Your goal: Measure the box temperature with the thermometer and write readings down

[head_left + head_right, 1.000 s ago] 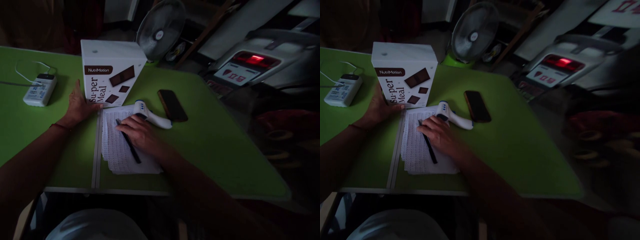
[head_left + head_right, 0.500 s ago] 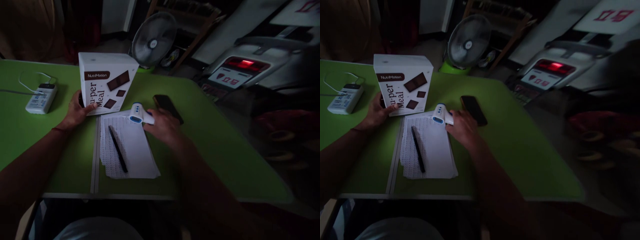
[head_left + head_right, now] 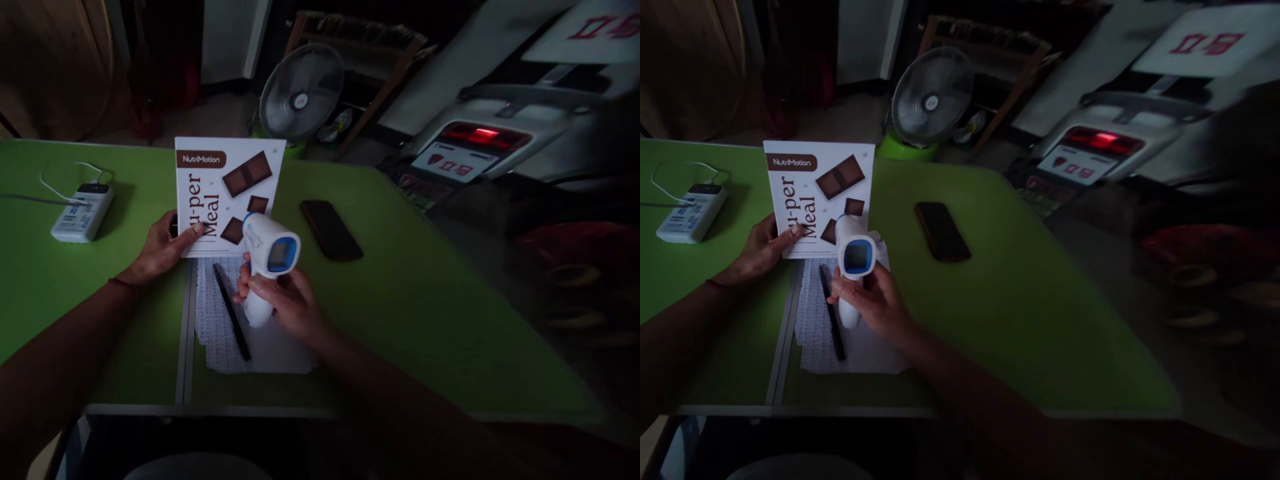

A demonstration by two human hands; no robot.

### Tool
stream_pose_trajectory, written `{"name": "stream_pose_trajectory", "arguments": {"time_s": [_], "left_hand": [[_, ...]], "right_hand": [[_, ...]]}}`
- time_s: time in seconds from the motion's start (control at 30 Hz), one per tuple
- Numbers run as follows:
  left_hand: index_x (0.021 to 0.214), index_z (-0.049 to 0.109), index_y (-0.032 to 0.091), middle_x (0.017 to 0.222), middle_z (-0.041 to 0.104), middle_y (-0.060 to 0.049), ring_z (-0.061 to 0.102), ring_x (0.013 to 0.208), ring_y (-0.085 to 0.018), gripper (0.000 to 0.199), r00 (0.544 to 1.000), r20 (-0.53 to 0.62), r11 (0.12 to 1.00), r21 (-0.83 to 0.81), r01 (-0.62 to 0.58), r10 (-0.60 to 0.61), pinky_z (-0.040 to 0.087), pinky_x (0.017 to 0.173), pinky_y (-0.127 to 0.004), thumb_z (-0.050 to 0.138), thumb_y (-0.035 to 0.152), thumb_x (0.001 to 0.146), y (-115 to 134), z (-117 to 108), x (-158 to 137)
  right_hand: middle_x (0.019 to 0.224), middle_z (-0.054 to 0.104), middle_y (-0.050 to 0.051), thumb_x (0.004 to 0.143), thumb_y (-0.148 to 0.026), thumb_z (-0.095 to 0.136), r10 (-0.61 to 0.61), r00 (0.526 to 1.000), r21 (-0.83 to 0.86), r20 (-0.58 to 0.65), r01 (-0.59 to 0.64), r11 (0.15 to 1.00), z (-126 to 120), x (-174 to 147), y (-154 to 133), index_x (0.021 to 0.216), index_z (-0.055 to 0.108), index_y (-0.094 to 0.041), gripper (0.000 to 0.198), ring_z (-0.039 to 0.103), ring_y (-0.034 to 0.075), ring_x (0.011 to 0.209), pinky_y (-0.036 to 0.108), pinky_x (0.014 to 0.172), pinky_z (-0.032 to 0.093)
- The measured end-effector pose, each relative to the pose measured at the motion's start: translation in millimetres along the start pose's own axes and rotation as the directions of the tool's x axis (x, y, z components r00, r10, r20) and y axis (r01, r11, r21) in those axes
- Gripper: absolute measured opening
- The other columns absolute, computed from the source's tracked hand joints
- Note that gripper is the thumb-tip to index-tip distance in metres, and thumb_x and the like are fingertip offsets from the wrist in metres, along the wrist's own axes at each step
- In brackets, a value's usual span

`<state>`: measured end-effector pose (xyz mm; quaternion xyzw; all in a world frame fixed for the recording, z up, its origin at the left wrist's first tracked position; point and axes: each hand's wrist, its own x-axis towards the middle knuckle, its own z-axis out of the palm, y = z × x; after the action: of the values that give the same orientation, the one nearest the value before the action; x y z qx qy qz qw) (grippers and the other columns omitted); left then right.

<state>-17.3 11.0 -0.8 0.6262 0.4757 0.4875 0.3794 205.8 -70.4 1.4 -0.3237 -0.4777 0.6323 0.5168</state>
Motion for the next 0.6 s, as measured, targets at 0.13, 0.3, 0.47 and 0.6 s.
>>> {"name": "stream_pose_trajectory", "arguments": {"time_s": [0.13,0.3,0.47,0.6], "left_hand": [[0.107,0.069,0.019,0.118,0.077,-0.012,0.071,0.110,-0.035,0.054,0.994,0.083,0.998,-0.001,-0.065,0.065,0.060,0.096,-0.053,0.073,0.067,0.084,5.0,0.4,-0.4],[0.109,0.067,0.019,0.121,0.075,-0.012,0.070,0.112,-0.034,0.051,0.982,0.137,0.991,0.014,-0.136,0.133,0.060,0.099,-0.052,0.069,0.065,0.087,4.2,0.9,0.6],[0.109,0.065,0.018,0.116,0.075,-0.012,0.071,0.107,-0.034,0.055,0.978,0.186,0.995,0.027,-0.097,0.090,0.061,0.094,-0.052,0.079,0.061,0.078,0.6,-1.9,3.2],[0.109,0.065,0.018,0.115,0.075,-0.012,0.070,0.109,-0.034,0.053,0.976,0.201,0.995,0.033,-0.096,0.087,0.060,0.097,-0.052,0.077,0.060,0.079,4.4,-3.8,4.1]], "right_hand": [[0.075,0.063,-0.003,0.077,-0.041,0.087,0.075,0.997,0.014,0.028,-0.075,0.997,-3.9,5.3,11.3,0.086,0.061,-0.022,0.033,0.065,0.014,0.069,0.033,0.070,0.063],[0.078,0.064,-0.003,0.073,-0.042,0.090,0.065,0.997,-0.020,0.038,-0.064,0.998,-4.5,8.1,20.3,0.086,0.063,-0.022,0.036,0.066,0.014,0.070,0.036,0.074,0.063],[0.079,0.067,-0.002,0.075,-0.044,0.089,0.043,0.999,0.016,0.029,-0.044,0.999,-3.8,9.1,20.7,0.086,0.067,-0.022,0.033,0.068,0.014,0.070,0.034,0.071,0.061],[0.074,0.070,-0.002,0.074,-0.048,0.089,0.058,0.998,-0.014,0.010,-0.057,0.998,-3.8,9.6,19.0,0.087,0.069,-0.021,0.036,0.068,0.014,0.066,0.032,0.067,0.059]]}}
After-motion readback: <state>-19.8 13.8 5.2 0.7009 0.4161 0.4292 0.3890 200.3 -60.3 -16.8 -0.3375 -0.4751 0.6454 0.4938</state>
